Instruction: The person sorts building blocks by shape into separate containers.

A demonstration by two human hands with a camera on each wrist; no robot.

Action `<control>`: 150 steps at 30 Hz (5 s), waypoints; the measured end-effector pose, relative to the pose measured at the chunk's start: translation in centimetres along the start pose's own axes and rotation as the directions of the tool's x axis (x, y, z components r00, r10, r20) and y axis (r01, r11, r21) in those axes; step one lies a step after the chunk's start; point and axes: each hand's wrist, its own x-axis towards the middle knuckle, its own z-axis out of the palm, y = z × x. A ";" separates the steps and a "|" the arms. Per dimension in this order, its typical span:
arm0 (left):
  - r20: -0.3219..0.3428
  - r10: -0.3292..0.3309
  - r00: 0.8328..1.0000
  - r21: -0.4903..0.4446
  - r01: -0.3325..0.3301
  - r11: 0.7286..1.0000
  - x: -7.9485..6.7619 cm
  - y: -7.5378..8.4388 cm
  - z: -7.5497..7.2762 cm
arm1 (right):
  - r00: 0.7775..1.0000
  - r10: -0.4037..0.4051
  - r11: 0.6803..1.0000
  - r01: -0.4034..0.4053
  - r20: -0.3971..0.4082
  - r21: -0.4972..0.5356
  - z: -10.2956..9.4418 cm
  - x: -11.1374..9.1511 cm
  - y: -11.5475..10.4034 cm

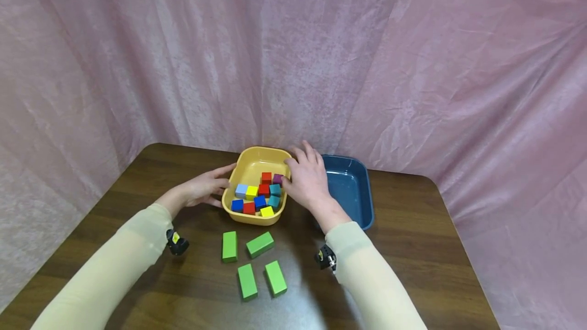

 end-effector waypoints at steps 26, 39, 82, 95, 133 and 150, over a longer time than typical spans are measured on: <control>-0.006 0.006 1.000 0.015 -0.006 1.000 0.3 0.1 -0.2 | 0.993 0.051 0.996 -0.042 -0.111 0.080 -2.8 -4.8 2.5; -0.022 0.012 1.000 0.027 -0.012 1.000 0.4 0.1 0.0 | 0.976 -0.094 0.989 0.114 -0.195 0.091 -3.9 -10.3 1.9; 0.000 0.008 1.000 0.004 -0.008 1.000 0.3 -0.1 -0.2 | 0.932 -0.128 0.989 0.093 0.339 0.118 -0.9 -18.5 -5.9; -0.004 0.010 1.000 -0.003 -0.010 1.000 0.5 -0.3 -0.3 | 0.929 -0.108 0.993 0.085 0.353 0.081 -0.3 -18.4 -6.1; -0.015 0.001 1.000 0.011 -0.001 1.000 0.3 -0.3 -0.3 | 0.997 -0.064 0.996 0.066 -0.034 0.061 -2.4 -17.0 -2.0; -0.011 0.005 1.000 0.006 -0.005 1.000 0.5 -0.5 -0.5 | 0.978 0.161 0.984 -0.150 -0.133 0.094 -4.6 -13.2 6.3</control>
